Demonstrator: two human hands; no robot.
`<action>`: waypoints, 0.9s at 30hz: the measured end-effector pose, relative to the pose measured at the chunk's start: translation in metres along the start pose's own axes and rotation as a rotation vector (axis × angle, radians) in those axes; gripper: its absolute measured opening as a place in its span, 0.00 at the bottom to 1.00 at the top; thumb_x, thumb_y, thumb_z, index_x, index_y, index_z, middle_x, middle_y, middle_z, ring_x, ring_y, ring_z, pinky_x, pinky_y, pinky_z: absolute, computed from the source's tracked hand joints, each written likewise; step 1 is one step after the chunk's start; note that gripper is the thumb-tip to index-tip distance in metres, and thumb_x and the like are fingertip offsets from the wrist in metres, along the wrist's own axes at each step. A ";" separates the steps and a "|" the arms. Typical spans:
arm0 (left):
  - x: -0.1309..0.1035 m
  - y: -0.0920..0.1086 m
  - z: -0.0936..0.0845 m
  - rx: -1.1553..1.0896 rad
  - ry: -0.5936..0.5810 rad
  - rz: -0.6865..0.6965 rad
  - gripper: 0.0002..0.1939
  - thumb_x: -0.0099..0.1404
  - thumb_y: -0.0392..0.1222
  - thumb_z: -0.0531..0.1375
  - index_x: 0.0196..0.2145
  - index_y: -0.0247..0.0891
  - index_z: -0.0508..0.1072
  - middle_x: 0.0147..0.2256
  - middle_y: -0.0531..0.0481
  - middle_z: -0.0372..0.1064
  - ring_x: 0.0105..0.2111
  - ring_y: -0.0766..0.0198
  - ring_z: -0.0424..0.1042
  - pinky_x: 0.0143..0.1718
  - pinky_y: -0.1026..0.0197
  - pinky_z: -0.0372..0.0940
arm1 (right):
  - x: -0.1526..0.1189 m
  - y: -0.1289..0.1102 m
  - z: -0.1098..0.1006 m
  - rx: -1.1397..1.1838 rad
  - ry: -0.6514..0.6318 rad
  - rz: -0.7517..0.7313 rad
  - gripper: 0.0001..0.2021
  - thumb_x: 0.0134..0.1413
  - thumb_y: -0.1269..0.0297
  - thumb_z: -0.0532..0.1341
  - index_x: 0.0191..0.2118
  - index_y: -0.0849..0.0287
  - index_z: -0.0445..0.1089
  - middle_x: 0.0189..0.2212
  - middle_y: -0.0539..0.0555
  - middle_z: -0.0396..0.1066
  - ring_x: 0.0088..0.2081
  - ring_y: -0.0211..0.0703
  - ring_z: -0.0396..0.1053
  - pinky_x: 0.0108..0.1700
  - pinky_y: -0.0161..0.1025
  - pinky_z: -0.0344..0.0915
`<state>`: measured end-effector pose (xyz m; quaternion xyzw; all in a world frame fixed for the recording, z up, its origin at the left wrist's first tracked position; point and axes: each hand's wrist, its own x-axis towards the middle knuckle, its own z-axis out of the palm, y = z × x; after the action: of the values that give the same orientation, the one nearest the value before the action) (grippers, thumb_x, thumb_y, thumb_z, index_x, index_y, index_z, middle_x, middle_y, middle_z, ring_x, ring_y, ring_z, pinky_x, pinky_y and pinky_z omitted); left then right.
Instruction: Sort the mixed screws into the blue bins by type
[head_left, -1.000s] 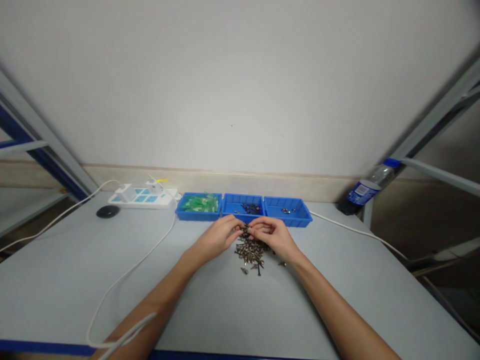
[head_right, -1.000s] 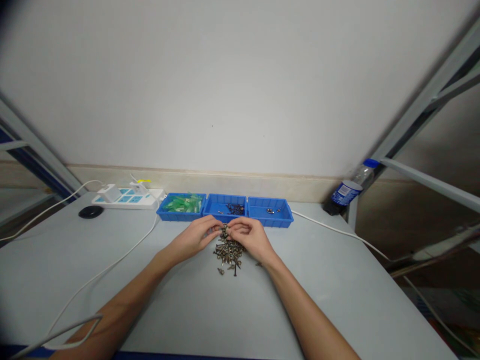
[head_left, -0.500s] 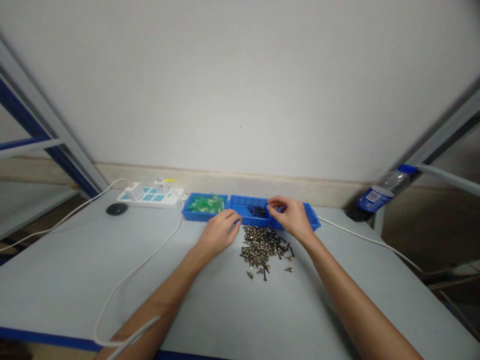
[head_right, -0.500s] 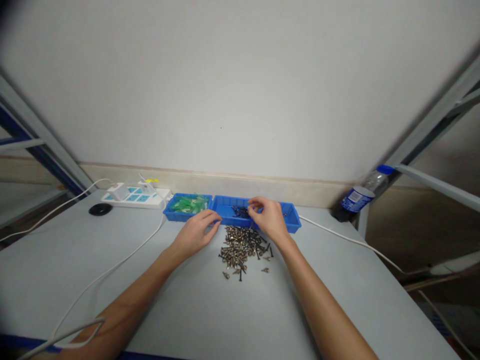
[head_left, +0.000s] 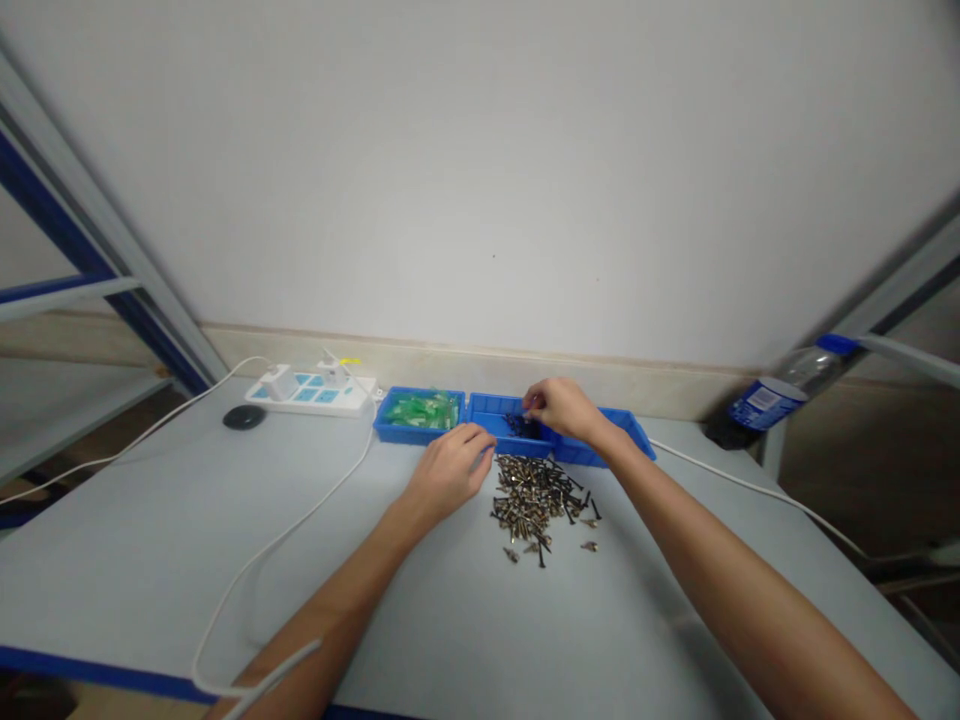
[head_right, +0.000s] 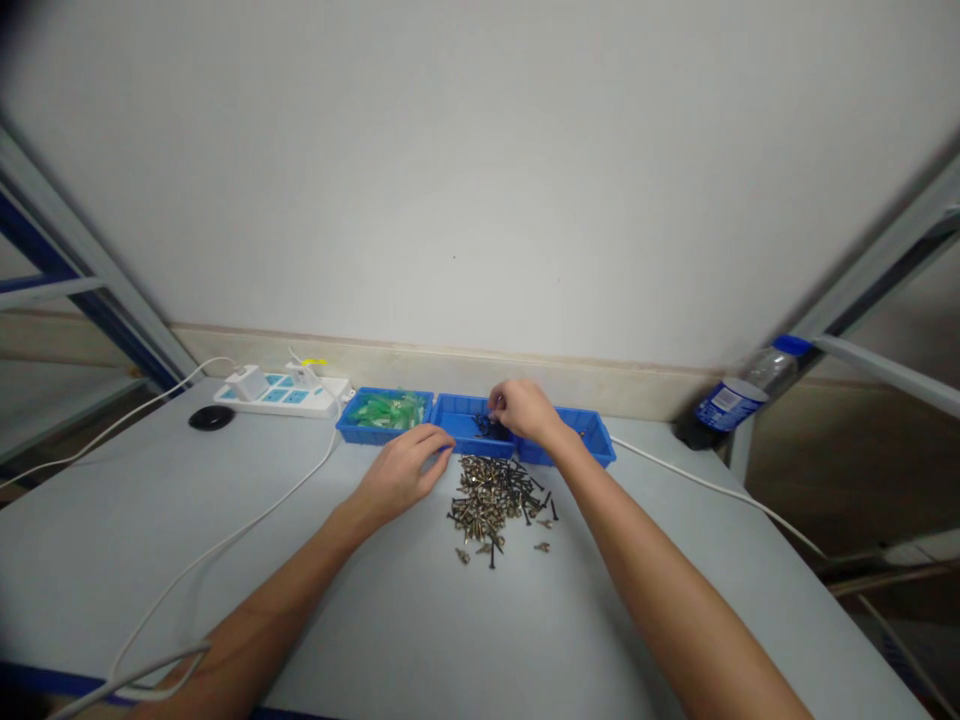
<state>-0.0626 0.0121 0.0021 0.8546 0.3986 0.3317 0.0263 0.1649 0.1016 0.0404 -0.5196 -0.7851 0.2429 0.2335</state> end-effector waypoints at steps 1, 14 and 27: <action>0.000 0.000 -0.001 -0.020 0.019 -0.001 0.08 0.71 0.34 0.55 0.43 0.38 0.73 0.42 0.45 0.75 0.43 0.56 0.74 0.48 0.53 0.71 | -0.004 0.000 -0.001 0.090 0.005 0.011 0.05 0.46 0.69 0.69 0.32 0.62 0.78 0.28 0.59 0.79 0.33 0.48 0.75 0.38 0.42 0.69; 0.002 0.006 0.005 0.015 0.058 0.064 0.11 0.71 0.34 0.55 0.48 0.37 0.74 0.47 0.43 0.75 0.46 0.54 0.72 0.52 0.47 0.69 | -0.061 0.007 -0.018 0.567 0.204 0.169 0.17 0.42 0.53 0.72 0.35 0.60 0.78 0.27 0.56 0.79 0.25 0.40 0.69 0.28 0.38 0.65; 0.000 -0.019 0.012 0.269 0.097 -0.075 0.08 0.66 0.30 0.60 0.41 0.39 0.76 0.47 0.43 0.69 0.40 0.55 0.66 0.44 0.50 0.68 | -0.022 -0.003 -0.005 0.019 -0.086 -0.126 0.12 0.48 0.76 0.64 0.40 0.62 0.79 0.32 0.55 0.81 0.33 0.44 0.78 0.39 0.37 0.72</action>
<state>-0.0683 0.0276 -0.0127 0.8179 0.4721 0.3149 -0.0953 0.1736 0.0806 0.0437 -0.4561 -0.8233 0.2572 0.2191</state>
